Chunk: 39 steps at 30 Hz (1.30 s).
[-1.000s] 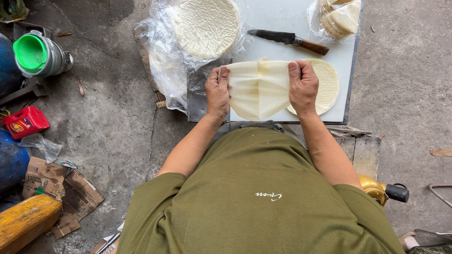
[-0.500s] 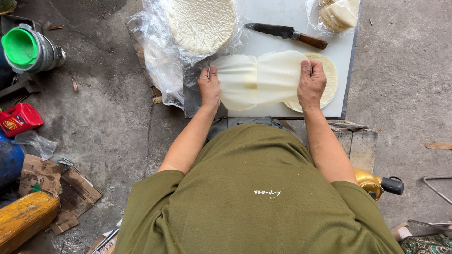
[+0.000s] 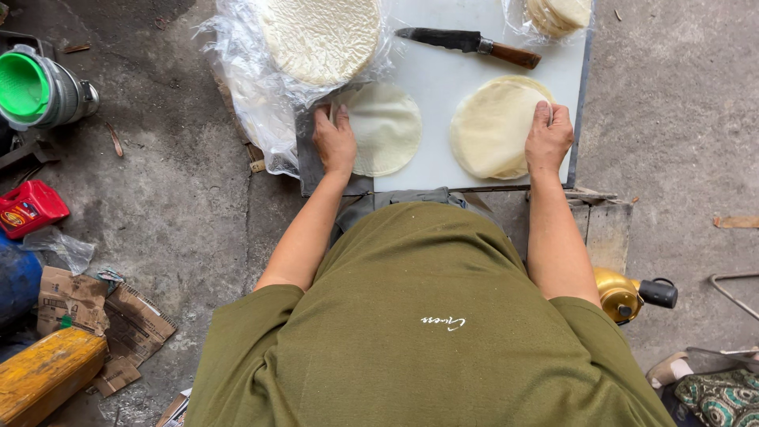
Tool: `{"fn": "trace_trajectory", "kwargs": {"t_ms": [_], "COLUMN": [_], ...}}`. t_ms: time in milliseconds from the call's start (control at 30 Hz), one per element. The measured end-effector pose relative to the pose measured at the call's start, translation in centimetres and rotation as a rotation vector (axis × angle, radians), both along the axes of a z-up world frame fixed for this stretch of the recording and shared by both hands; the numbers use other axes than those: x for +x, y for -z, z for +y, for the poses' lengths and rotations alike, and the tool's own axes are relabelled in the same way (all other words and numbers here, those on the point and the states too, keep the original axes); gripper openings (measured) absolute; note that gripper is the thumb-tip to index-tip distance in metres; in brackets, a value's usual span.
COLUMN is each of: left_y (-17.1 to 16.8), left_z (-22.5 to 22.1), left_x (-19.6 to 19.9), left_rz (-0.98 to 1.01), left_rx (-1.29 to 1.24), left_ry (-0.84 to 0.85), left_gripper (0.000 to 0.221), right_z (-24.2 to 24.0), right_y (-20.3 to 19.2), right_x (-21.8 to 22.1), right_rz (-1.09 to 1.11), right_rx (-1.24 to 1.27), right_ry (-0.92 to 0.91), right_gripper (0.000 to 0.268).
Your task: The person separates individual thin dough circles from a stack and places them side-by-side on a flat surface by hand.
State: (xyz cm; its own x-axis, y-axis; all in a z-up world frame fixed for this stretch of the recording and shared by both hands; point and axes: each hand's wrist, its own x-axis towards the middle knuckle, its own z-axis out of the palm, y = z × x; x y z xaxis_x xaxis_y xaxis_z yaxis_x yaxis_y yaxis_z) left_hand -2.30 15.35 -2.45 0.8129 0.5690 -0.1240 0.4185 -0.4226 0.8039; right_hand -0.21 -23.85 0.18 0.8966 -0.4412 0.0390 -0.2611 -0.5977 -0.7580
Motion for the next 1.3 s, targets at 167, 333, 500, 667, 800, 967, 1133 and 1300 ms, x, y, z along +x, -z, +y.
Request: {"fn": "trace_trajectory", "kwargs": {"t_ms": [167, 333, 500, 667, 800, 967, 1133, 1300], "left_y": [-3.3, -4.2, -3.8, -4.9, -5.5, -5.8, -5.4, -4.5], "left_z": [-1.5, -3.2, -7.2, -10.3, -11.0, -10.5, -9.2, -6.2], "left_x": [-2.0, -2.0, -1.0, -0.2, 0.4, 0.2, 0.0, -1.1], "left_rz": [-0.214, -0.432, -0.214, -0.252, -0.141, -0.052, -0.108, -0.185], "left_rx": [0.499, 0.52, -0.019, -0.184, -0.236, -0.35, -0.413, -0.325], "left_ry": [0.148, 0.451, 0.699, 0.687, 0.66, 0.597, 0.412, 0.095], "left_gripper": [0.065, 0.049, 0.017, 0.017, 0.02, 0.021, 0.018, 0.019], "right_z": [-1.2, -1.1, -0.8, -2.1, -3.1, -3.4, -5.0, -3.1], "right_y": [-1.1, -3.1, -3.8, -2.5, -1.1, -4.9, -14.1, -15.0], "right_x": [-1.1, -1.8, -1.8, -2.2, -2.1, -1.5, -0.7, 0.2], "right_rz": [0.098, 0.189, 0.232, 0.228, 0.207, 0.224, 0.124, -0.049], "right_rx": [0.268, 0.362, 0.358, 0.473, 0.775, 0.932, 0.324, -0.314], "right_ry": [-0.034, -0.045, 0.035, 0.053, 0.069, 0.106, -0.098, -0.62], "right_gripper": [0.031, 0.042, 0.035, 0.029, 0.024, 0.019, 0.018, 0.014]}}
